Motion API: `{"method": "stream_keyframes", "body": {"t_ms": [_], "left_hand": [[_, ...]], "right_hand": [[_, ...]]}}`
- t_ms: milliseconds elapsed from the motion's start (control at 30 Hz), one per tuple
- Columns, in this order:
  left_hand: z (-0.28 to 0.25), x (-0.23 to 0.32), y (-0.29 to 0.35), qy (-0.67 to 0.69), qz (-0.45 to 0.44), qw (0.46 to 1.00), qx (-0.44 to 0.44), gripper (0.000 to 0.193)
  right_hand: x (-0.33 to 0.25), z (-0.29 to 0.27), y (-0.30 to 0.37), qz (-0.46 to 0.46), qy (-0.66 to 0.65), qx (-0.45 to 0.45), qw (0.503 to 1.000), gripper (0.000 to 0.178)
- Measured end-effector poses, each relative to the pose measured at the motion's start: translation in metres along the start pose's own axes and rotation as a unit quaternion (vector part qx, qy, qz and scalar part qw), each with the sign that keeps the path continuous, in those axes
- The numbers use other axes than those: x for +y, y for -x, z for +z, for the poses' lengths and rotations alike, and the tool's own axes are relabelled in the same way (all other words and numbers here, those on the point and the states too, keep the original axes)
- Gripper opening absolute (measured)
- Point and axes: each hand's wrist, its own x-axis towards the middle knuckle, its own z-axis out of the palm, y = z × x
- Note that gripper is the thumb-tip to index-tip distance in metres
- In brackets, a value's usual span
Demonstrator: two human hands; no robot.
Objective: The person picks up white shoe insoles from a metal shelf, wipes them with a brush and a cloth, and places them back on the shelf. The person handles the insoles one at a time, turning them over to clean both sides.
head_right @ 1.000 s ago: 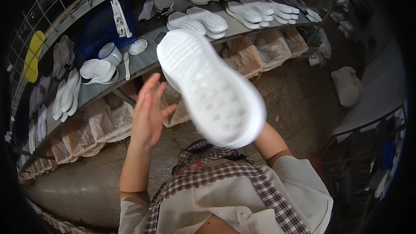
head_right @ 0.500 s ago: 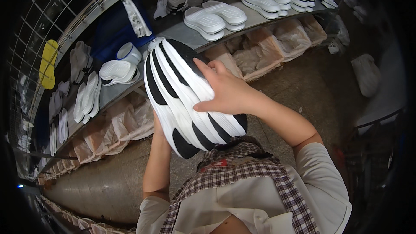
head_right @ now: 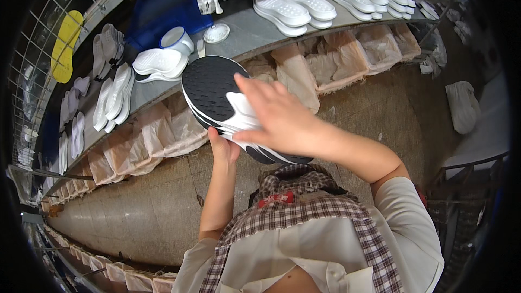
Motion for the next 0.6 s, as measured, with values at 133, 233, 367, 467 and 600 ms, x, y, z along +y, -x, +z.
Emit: {"method": "stream_keyframes", "body": {"t_ms": [133, 233, 367, 467, 600], "left_hand": [[-0.021, 0.0, 0.003, 0.045, -0.032, 0.998, 0.019, 0.104], [-0.029, 0.003, 0.003, 0.036, -0.022, 0.999, 0.001, 0.104], [-0.035, 0.008, -0.003, 0.027, -0.012, 1.0, 0.011, 0.101], [-0.038, 0.008, -0.008, 0.031, -0.002, 1.0, 0.003, 0.099], [-0.041, 0.003, -0.016, 0.046, 0.004, 0.999, -0.019, 0.096]], "right_hand": [[0.021, 0.003, 0.0, 0.098, -0.389, 0.018, 0.916, 0.047], [0.033, 0.012, 0.015, 0.101, -0.426, 0.121, 0.891, 0.035], [0.04, 0.029, 0.044, 0.052, -0.375, 0.204, 0.903, 0.044], [0.039, 0.038, 0.061, -0.024, -0.261, 0.214, 0.941, 0.058], [0.022, 0.041, 0.074, -0.057, -0.109, 0.132, 0.984, 0.089]]}}
